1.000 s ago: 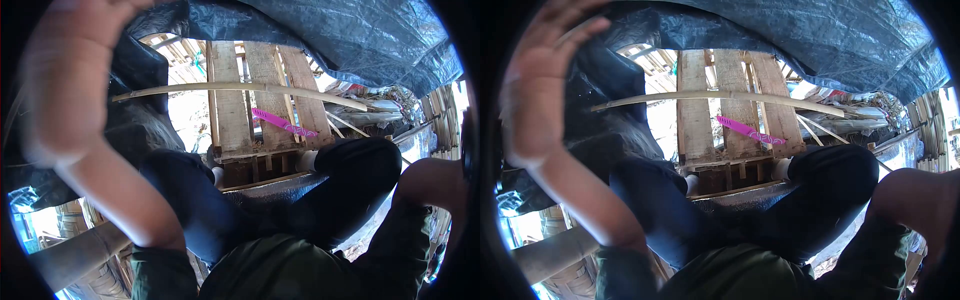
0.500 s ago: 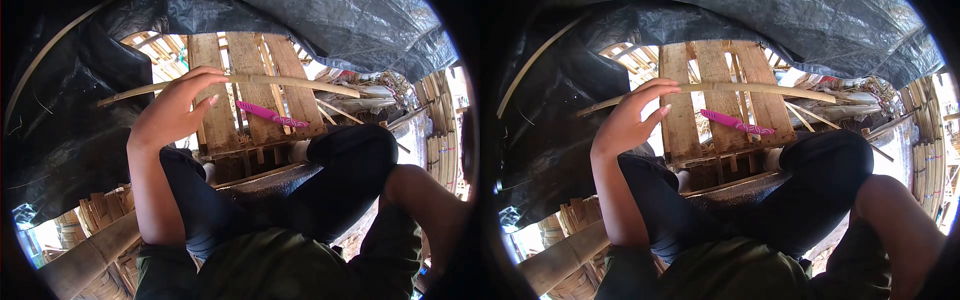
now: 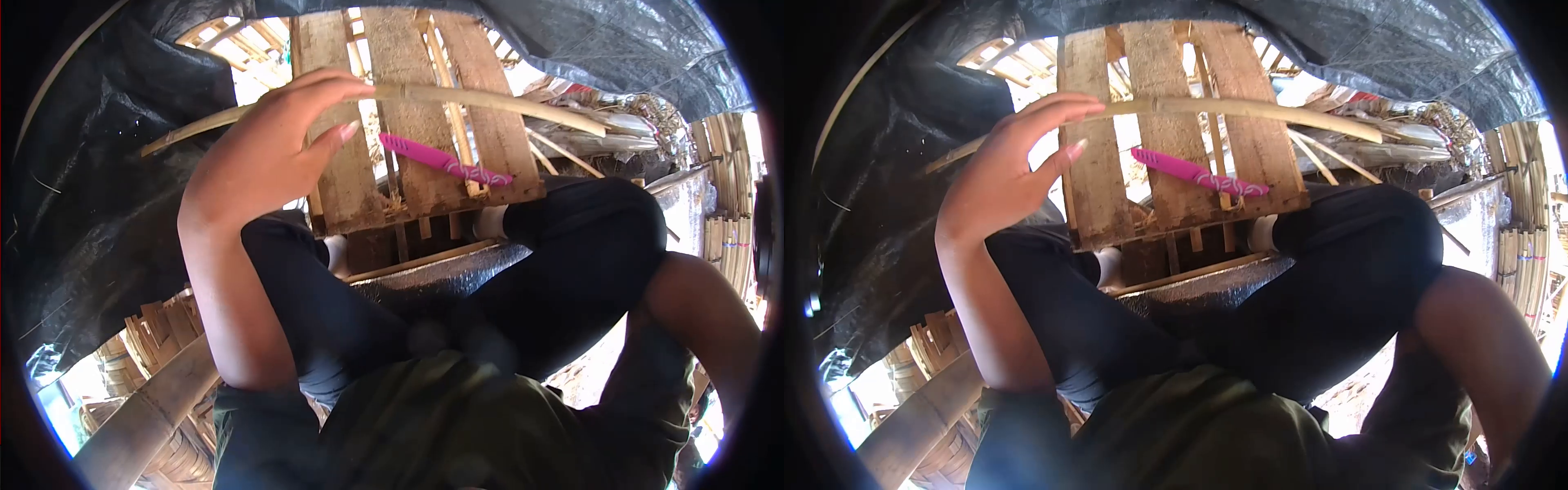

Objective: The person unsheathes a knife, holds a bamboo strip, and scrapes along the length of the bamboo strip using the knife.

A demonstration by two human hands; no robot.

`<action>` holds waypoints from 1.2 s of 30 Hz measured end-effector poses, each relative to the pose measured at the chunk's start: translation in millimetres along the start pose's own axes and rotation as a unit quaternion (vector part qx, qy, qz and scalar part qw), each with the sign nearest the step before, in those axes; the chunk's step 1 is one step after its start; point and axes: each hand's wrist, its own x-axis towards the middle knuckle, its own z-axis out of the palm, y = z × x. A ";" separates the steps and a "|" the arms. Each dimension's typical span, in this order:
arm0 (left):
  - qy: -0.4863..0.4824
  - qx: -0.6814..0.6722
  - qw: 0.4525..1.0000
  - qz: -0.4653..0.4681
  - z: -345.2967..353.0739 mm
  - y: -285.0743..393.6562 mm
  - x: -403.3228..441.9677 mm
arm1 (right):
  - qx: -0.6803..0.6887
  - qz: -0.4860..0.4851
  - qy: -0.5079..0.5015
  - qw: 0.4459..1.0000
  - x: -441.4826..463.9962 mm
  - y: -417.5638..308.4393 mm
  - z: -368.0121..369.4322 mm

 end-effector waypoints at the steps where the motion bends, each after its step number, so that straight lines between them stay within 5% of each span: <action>1: -0.002 0.010 1.000 0.012 0.2 -1.4 0.5 | 0.000 0.000 0.000 1.000 4.0 -2.9 1.6; 8: -0.002 0.006 1.000 0.018 8.7 -0.6 -0.2 | 0.006 -0.026 0.047 0.999 -7.2 -13.3 -8.1; 13: -0.027 0.008 0.999 -0.033 7.4 3.7 -10.7 | 0.044 -0.105 0.229 0.967 -83.9 -57.3 -81.7; 16: -0.009 0.020 1.000 -0.018 7.7 0.9 -13.4 | 0.080 -0.166 0.413 0.892 -158.2 -90.2 -127.6; 19: -0.012 0.010 1.000 -0.021 9.2 -5.2 -7.6 | 0.112 -0.233 0.610 0.749 -222.5 -117.0 -154.5; 22: -0.015 0.032 0.999 -0.039 21.8 -15.6 -0.6 | 0.132 -0.275 0.691 0.656 -234.6 -132.8 -165.5; 25: 0.027 0.080 0.995 -0.049 40.4 -41.3 10.9 | 0.166 -0.168 0.588 0.774 -185.3 -127.0 -177.8; 26: 0.030 0.085 0.995 -0.042 48.2 -53.8 13.7 | 0.071 -0.092 0.497 0.860 -159.6 -111.0 -178.6; 29: 0.062 0.159 0.982 -0.075 67.4 -82.7 18.8 | -0.070 0.034 0.312 0.947 -93.7 -80.0 -149.5; 30: 0.053 0.175 0.977 -0.110 71.3 -84.5 18.1 | -0.098 0.047 0.236 0.966 -82.7 -75.5 -141.9; 36: 0.102 0.154 0.969 -0.165 72.2 -88.3 9.2 | -0.159 0.111 0.242 0.951 -31.0 -56.2 -106.1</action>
